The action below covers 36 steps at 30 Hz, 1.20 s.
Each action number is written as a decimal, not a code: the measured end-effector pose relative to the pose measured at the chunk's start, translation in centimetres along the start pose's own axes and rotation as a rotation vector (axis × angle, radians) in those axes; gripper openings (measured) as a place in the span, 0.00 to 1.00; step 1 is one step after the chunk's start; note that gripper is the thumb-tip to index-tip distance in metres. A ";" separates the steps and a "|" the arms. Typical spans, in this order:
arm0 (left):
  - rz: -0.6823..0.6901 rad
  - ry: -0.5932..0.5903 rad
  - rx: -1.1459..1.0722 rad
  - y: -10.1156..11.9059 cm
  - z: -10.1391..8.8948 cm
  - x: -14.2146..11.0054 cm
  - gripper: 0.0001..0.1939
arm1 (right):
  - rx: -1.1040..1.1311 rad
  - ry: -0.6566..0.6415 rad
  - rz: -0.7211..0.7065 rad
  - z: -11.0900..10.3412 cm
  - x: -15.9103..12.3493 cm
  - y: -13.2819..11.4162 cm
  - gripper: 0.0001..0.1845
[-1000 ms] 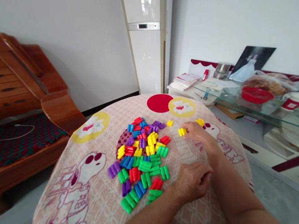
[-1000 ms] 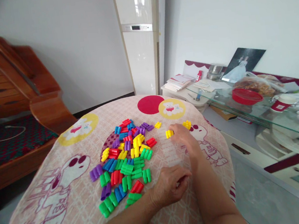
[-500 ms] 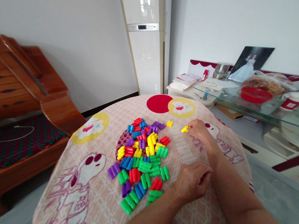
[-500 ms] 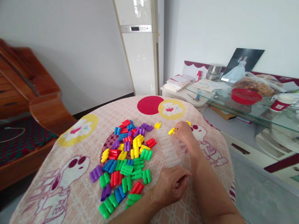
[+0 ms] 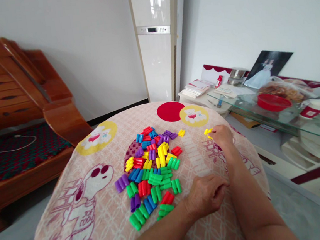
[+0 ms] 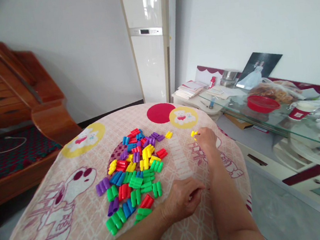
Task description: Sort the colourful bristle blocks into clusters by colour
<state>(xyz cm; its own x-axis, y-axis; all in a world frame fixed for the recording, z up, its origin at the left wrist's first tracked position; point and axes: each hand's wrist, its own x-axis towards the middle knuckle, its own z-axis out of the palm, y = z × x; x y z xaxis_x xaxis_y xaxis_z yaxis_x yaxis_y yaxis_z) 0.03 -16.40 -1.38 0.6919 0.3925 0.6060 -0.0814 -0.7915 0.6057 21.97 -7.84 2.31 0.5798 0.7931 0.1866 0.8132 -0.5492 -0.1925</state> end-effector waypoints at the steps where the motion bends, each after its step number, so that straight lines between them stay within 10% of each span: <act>1: -0.002 0.001 0.004 0.0 0.0 0.0 0.10 | -0.005 -0.006 0.004 0.3 0.0 0.0 0.13; 9: 0.051 0.001 0.058 -0.4 0.2 0.0 0.09 | 0.109 0.081 -0.040 0.1 -0.6 -1.7 0.14; 19: 0.268 0.135 0.179 1.2 0.1 0.1 0.08 | 0.712 -0.224 -0.935 4.4 -6.2 -11.8 0.23; 36: 0.224 0.068 0.201 0.6 0.5 -0.3 0.06 | 0.787 -0.382 -1.001 3.8 -8.2 -13.3 0.19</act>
<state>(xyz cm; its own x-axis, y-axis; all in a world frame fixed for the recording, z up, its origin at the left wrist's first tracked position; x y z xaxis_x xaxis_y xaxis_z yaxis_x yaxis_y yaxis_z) 0.15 -17.17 -1.46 0.6229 0.2226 0.7499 -0.0782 -0.9361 0.3428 6.26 -6.02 -0.37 -0.4035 0.8579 0.3181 0.5576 0.5062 -0.6579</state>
